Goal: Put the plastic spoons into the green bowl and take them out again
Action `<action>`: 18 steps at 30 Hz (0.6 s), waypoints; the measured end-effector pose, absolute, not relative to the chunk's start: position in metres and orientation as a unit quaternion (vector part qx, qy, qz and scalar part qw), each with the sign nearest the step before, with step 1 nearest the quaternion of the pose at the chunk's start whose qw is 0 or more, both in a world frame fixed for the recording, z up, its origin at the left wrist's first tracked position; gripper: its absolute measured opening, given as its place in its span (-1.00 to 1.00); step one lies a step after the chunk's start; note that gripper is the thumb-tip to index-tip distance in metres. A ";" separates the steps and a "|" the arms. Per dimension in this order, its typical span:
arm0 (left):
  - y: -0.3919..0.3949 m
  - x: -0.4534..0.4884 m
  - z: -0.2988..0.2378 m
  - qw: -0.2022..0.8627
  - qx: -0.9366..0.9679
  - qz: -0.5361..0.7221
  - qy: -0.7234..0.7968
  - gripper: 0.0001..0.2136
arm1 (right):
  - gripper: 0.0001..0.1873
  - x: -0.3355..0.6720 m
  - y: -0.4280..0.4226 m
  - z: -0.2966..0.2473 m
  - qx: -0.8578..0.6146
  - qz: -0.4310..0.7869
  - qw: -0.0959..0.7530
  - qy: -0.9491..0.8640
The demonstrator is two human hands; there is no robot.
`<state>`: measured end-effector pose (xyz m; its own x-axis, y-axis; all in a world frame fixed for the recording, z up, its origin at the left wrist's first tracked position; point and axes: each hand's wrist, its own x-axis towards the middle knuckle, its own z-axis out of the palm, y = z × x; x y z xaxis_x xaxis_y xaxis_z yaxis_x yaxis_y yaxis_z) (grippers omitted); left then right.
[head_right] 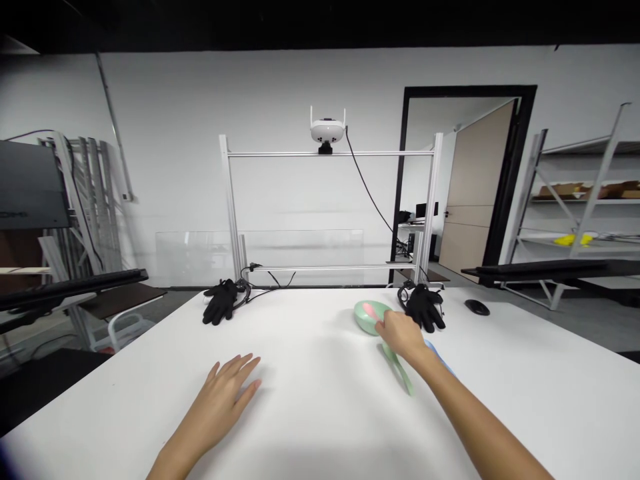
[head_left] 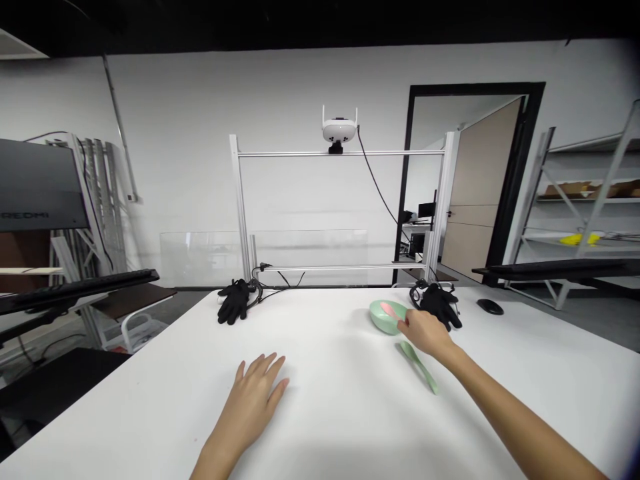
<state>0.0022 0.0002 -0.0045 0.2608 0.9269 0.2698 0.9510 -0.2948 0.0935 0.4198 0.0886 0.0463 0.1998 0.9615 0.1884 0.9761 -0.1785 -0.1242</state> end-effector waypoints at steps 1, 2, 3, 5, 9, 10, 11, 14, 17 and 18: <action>0.000 0.002 -0.005 0.045 -0.794 -0.140 -0.590 -0.52 | -0.62 0.422 0.095 0.049 -0.770 -0.035 0.104 -0.629; 0.001 0.001 -0.006 0.046 -0.794 -0.143 -0.589 -0.52 | -0.62 0.425 0.101 0.051 -0.771 -0.036 0.101 -0.627; 0.001 0.001 -0.006 0.046 -0.795 -0.147 -0.587 -0.53 | -0.61 0.427 0.108 0.052 -0.772 -0.034 0.099 -0.627; 0.001 0.001 -0.007 0.045 -0.795 -0.152 -0.586 -0.53 | -0.57 0.429 0.120 0.052 -0.774 -0.028 0.097 -0.625; 0.000 0.001 -0.007 0.041 -0.793 -0.147 -0.590 -0.52 | -0.45 0.432 0.142 0.043 -0.781 -0.012 0.088 -0.619; -0.001 0.001 -0.006 0.040 -0.792 -0.144 -0.592 -0.52 | -0.43 0.432 0.147 0.041 -0.781 -0.010 0.086 -0.618; -0.001 0.001 -0.006 0.040 -0.792 -0.142 -0.593 -0.52 | -0.41 0.433 0.152 0.038 -0.782 -0.007 0.084 -0.617; -0.003 0.002 -0.005 0.037 -0.792 -0.139 -0.594 -0.52 | -0.37 0.435 0.164 0.030 -0.788 0.000 0.084 -0.610; -0.003 0.002 -0.004 0.035 -0.791 -0.136 -0.595 -0.52 | -0.37 0.437 0.172 0.022 -0.794 0.006 0.092 -0.601; -0.003 0.002 -0.004 0.034 -0.791 -0.135 -0.596 -0.52 | -0.39 0.437 0.174 0.020 -0.796 0.007 0.096 -0.598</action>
